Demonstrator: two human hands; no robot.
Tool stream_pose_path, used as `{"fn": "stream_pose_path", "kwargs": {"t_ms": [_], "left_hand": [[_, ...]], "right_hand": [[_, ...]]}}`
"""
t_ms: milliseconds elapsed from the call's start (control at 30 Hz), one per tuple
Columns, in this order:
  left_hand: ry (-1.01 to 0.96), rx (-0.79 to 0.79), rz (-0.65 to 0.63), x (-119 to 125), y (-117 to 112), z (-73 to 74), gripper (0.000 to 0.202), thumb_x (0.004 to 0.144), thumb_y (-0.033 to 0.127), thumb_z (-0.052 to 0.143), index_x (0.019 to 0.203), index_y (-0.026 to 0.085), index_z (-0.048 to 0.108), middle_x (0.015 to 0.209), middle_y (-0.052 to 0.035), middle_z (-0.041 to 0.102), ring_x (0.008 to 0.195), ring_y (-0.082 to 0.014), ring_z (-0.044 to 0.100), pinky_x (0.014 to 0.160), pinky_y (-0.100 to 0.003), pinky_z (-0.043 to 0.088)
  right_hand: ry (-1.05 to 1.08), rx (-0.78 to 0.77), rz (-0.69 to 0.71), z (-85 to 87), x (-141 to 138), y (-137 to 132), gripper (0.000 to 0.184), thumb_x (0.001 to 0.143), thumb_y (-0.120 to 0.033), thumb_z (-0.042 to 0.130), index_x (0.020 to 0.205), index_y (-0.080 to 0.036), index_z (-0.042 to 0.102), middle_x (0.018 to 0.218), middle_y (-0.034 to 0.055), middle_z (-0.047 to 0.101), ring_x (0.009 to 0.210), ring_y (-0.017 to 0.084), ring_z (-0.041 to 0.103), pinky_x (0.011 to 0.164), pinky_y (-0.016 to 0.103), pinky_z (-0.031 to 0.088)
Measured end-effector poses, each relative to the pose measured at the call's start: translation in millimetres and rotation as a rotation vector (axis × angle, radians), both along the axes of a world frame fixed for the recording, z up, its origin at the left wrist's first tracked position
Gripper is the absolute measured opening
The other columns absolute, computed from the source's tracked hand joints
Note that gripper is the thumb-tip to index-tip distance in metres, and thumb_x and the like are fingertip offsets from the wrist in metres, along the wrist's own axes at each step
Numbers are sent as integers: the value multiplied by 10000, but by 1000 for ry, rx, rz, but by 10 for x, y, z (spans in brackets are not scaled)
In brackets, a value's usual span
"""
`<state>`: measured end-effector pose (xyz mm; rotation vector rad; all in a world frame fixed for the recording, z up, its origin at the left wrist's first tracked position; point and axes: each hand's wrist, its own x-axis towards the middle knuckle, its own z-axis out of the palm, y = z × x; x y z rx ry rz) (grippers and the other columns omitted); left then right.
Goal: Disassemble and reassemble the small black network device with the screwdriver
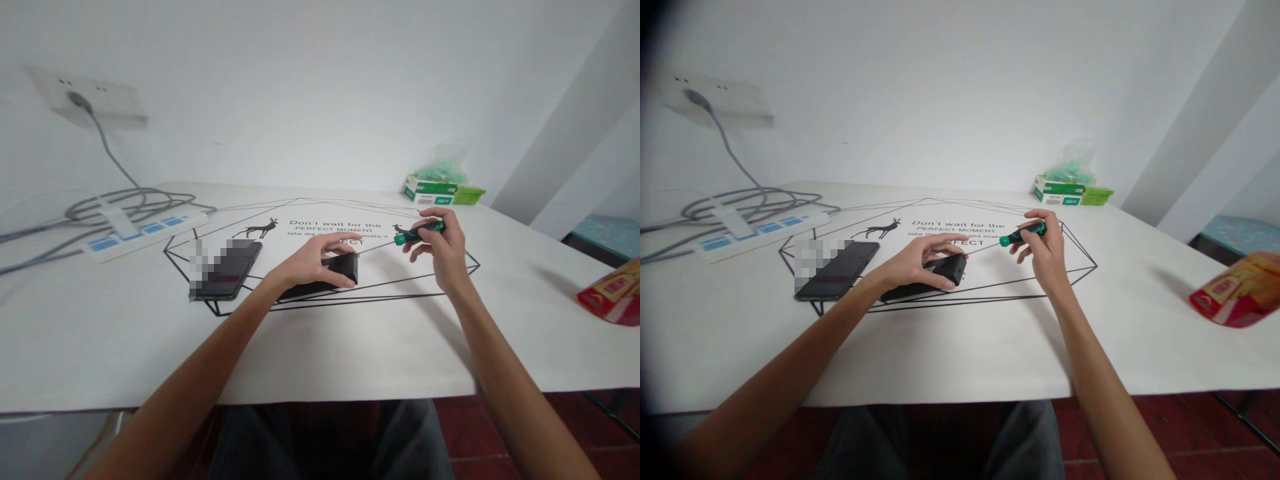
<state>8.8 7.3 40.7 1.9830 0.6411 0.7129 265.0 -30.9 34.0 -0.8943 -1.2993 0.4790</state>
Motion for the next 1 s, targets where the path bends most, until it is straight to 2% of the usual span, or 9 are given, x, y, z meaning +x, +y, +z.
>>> {"fn": "stream_pose_path", "kwargs": {"t_ms": [167,333,500,567,667,733,867,1000], "left_hand": [[15,0,-3,6,-3,1,882,552,271,891,1355,193,534,1189,-143,670,1226,-276,562,1135,-513,266],[13,14,-4,3,0,-1,874,554,271,888,1351,191,538,1186,-143,676,1213,-276,573,1126,-513,280],[13,19,-9,3,0,-4,860,557,265,885,1345,193,547,1179,-139,683,1202,-275,582,1122,-496,290],[12,17,-2,5,1,-4,861,555,263,885,1344,191,547,1179,-141,682,1200,-275,583,1120,-495,292],[14,11,5,6,3,-6,863,555,261,884,1345,190,544,1185,-144,679,1199,-274,582,1119,-501,290],[15,10,0,5,4,-7,870,555,260,885,1350,190,539,1188,-145,677,1206,-271,577,1123,-501,286],[13,21,-6,1,7,-6,876,552,264,888,1350,173,538,1180,-150,679,1203,-272,580,1124,-489,290],[16,24,2,-2,9,-6,884,553,277,892,1355,175,536,1186,-154,676,1206,-274,579,1120,-486,296]], "right_hand": [[-43,28,-163,6,-19,11,314,771,-433,738,854,-211,532,458,-99,500,322,107,519,319,198,416],[22,-37,-3,21,-14,1,388,734,-475,749,939,-220,539,627,-46,628,483,173,663,346,235,482],[-34,-25,-152,25,-5,-6,339,721,-451,780,756,-193,564,431,-77,505,289,108,497,272,202,372],[-11,-36,-90,30,0,-14,334,740,-464,759,814,-203,564,455,-77,524,313,125,528,284,217,402],[49,-65,72,40,10,-22,369,720,-439,772,923,-223,552,620,-44,634,451,175,645,341,259,490],[50,-63,57,40,11,-19,371,695,-410,797,908,-218,561,617,-45,636,433,170,637,338,256,488],[-1,-44,-101,32,-4,-8,348,721,-438,780,890,-193,601,491,-59,582,320,142,557,297,233,443],[29,-81,63,34,-3,-13,465,712,-445,782,1041,-231,534,682,-24,688,500,202,682,388,292,543]]}}
